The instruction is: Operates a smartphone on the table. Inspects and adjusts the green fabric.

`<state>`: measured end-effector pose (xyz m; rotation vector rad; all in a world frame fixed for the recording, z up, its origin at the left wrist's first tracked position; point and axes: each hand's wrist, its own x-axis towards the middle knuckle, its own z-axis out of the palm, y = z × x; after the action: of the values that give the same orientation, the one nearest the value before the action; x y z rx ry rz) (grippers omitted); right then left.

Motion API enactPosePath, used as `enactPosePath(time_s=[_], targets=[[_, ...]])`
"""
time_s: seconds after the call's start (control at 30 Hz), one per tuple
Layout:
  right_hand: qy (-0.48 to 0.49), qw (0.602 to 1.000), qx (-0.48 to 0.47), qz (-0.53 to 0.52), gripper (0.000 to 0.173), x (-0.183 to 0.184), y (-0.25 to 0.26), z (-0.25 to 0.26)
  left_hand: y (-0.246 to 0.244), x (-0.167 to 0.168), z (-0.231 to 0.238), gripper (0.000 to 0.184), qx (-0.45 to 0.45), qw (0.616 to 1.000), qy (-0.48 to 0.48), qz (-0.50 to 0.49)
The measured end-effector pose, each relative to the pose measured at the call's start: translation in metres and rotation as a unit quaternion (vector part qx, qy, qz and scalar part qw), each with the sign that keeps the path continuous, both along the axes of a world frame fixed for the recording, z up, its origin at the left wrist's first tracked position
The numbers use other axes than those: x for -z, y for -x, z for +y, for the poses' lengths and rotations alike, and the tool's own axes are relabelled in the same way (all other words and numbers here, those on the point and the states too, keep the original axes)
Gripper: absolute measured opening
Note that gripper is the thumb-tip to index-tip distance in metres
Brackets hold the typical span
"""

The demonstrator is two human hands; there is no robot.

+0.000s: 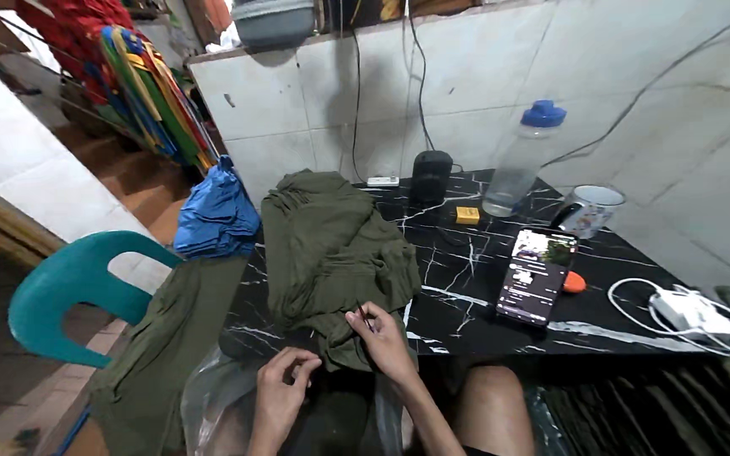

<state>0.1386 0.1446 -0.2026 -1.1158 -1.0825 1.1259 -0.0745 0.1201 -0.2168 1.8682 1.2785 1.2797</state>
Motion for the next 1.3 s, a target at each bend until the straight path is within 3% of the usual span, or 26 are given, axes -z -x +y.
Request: enactPosePath(time_s=[0.1, 0.2, 0.27, 0.37, 0.57, 0.8, 1.0, 1.17, 1.3], targets=[[-0.004, 1.000, -0.013, 0.001, 0.018, 0.004, 0.001, 0.001, -0.014, -0.010, 0.003, 0.016, -0.001, 0.996, -0.085, 0.016], [-0.014, 0.999, -0.026, -0.012, 0.018, 0.007, 0.000, 0.002, -0.031, -0.012, 0.014, 0.030, -0.011, 0.985, -0.144, 0.099], [-0.023, 0.999, -0.032, -0.023, 0.018, 0.007, 0.000, 0.001, -0.041, -0.007, 0.021, 0.025, -0.020, 0.979, -0.155, 0.131], [-0.035, 0.998, -0.042, -0.029, 0.018, 0.007, -0.001, -0.001, -0.048, -0.004, 0.024, 0.012, -0.021, 0.981, -0.166, 0.098], [-0.029, 0.998, -0.052, -0.033, 0.023, 0.006, -0.001, -0.002, -0.030, -0.020, 0.018, 0.006, 0.046, 0.991, -0.124, -0.030], [-0.010, 0.997, -0.066, -0.050, 0.027, 0.005, 0.000, -0.002, -0.036, -0.015, 0.021, 0.016, -0.026, 0.977, -0.155, 0.141], [-0.007, 0.993, -0.069, -0.099, 0.032, 0.008, 0.001, -0.004, -0.040, -0.010, 0.022, 0.025, -0.044, 0.966, -0.143, 0.209], [-0.026, 0.995, -0.072, -0.069, 0.030, 0.008, -0.004, -0.003, -0.010, -0.028, 0.013, 0.015, 0.083, 0.992, -0.080, 0.054], [-0.017, 0.995, -0.074, -0.068, 0.030, 0.006, -0.001, -0.003, 0.024, -0.053, 0.009, 0.028, 0.225, 0.959, 0.078, 0.154]])
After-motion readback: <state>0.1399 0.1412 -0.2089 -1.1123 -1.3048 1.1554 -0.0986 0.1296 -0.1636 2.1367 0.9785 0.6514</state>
